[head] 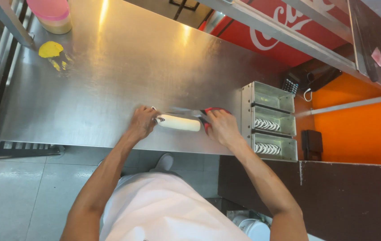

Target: The person retrieves a cylindrical dough log from a metal tray, places it on a stainless steel counter, and uses scissors to cut the log into multiple short segments. The person then arranges the cut pieces into a compact stack and places the stack back into the tray.

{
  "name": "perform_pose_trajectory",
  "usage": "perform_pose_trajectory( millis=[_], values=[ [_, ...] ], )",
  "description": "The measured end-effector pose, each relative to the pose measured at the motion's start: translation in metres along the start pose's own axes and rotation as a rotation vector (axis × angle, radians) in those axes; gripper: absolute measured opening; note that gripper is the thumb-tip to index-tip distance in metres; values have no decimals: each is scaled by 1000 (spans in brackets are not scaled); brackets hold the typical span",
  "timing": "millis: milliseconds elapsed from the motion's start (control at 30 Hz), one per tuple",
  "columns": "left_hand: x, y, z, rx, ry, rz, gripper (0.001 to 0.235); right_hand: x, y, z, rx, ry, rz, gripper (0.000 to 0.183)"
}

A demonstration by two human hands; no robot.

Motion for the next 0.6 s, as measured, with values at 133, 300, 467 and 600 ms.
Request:
perform_pose_trajectory(
  millis=[133, 300, 467, 600],
  values=[
    [-10, -16, -22, 4, 50, 203, 17, -10, 0, -16, 0, 76, 79, 49],
    [-10, -20, -37, 28, -29, 208, 19, -10, 8, -21, -41, 49, 137, 52],
    [-1, -3, -31, -61, -228, -25, 11, -9, 14, -19, -45, 57, 160, 52],
    [-5, 3, -38, -317, -236, -255, 14, -8, 12, -24, -8, -13, 161, 54]
  ],
)
Point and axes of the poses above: each hand's wrist, its own z-axis towards the middle knuckle, its own x-axis out of the palm, y = z × x, the point moved 4 cm from there along z, towards the middle knuckle, and after that the axes turned 6 degrees about -z, right-handed, at the moved point
